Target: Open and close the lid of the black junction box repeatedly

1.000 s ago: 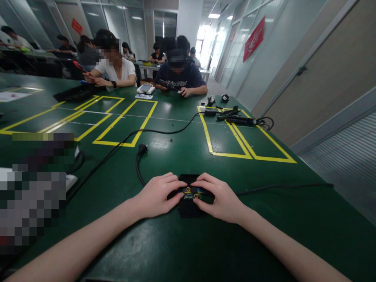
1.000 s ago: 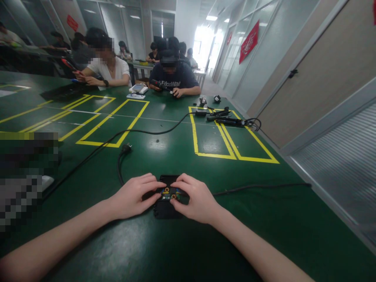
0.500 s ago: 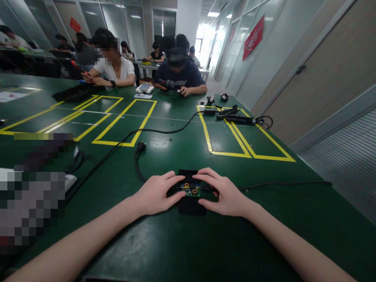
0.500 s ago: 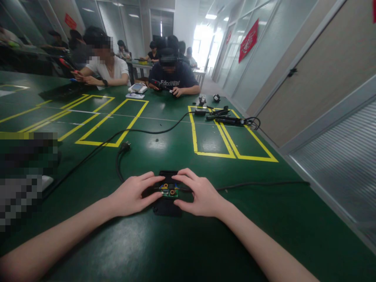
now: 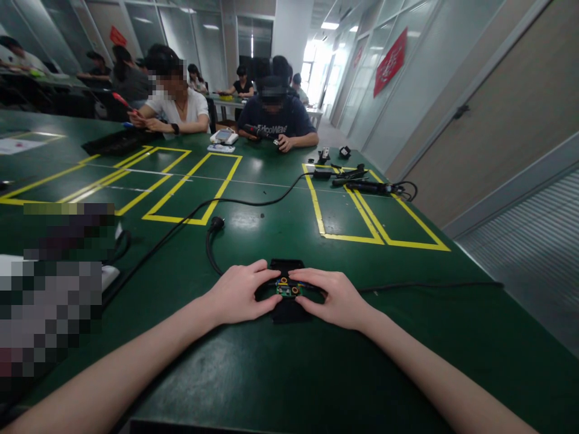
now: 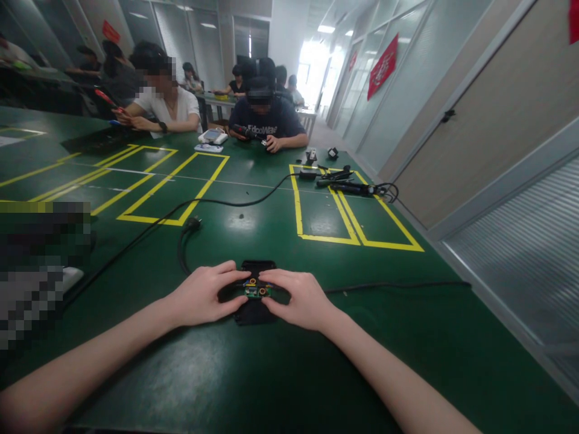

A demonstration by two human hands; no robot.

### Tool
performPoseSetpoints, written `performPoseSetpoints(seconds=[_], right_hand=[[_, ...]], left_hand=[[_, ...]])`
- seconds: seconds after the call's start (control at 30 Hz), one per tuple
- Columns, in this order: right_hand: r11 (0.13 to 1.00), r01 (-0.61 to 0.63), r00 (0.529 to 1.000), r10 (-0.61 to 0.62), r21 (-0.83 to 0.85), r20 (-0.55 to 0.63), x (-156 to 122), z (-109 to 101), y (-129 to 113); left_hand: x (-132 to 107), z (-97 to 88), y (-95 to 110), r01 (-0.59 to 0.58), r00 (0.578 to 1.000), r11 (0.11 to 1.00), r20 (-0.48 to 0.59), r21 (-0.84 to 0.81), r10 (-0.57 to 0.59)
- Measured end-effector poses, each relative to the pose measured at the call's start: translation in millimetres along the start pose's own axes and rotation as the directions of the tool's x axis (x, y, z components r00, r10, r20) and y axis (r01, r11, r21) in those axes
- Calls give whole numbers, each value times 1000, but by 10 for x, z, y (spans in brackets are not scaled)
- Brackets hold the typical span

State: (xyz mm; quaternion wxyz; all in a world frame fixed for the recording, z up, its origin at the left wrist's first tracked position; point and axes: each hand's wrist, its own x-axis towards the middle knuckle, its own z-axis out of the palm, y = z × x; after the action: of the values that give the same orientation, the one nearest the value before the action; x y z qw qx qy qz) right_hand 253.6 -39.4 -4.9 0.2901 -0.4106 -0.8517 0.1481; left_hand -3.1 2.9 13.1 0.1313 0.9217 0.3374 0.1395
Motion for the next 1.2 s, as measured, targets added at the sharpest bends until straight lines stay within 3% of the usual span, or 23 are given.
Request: performPoseSetpoints(seconds=[0.13, 0.3, 0.53, 0.67, 1.2], right_hand=[[997, -59, 998, 60, -44, 19, -1, 18, -1], [1000, 12, 999, -12, 1, -33, 1, -8, 1], [999, 0, 999, -3, -44, -54, -17, -117, 55], [999, 38, 999, -39, -37, -5, -34, -115, 69], [997, -32, 996, 38, -69, 79, -36, -55, 25]], left_hand=[[27, -12, -62, -48, 999, 999, -12, 20, 48], [44, -26, -168, -98, 995, 995, -14, -21, 98], [36, -80, -230, -154, 986, 980, -87, -126, 143], [28, -74, -235, -134, 991, 986, -42, -99, 130], [32, -170, -265, -28, 997, 999, 77, -19, 30]])
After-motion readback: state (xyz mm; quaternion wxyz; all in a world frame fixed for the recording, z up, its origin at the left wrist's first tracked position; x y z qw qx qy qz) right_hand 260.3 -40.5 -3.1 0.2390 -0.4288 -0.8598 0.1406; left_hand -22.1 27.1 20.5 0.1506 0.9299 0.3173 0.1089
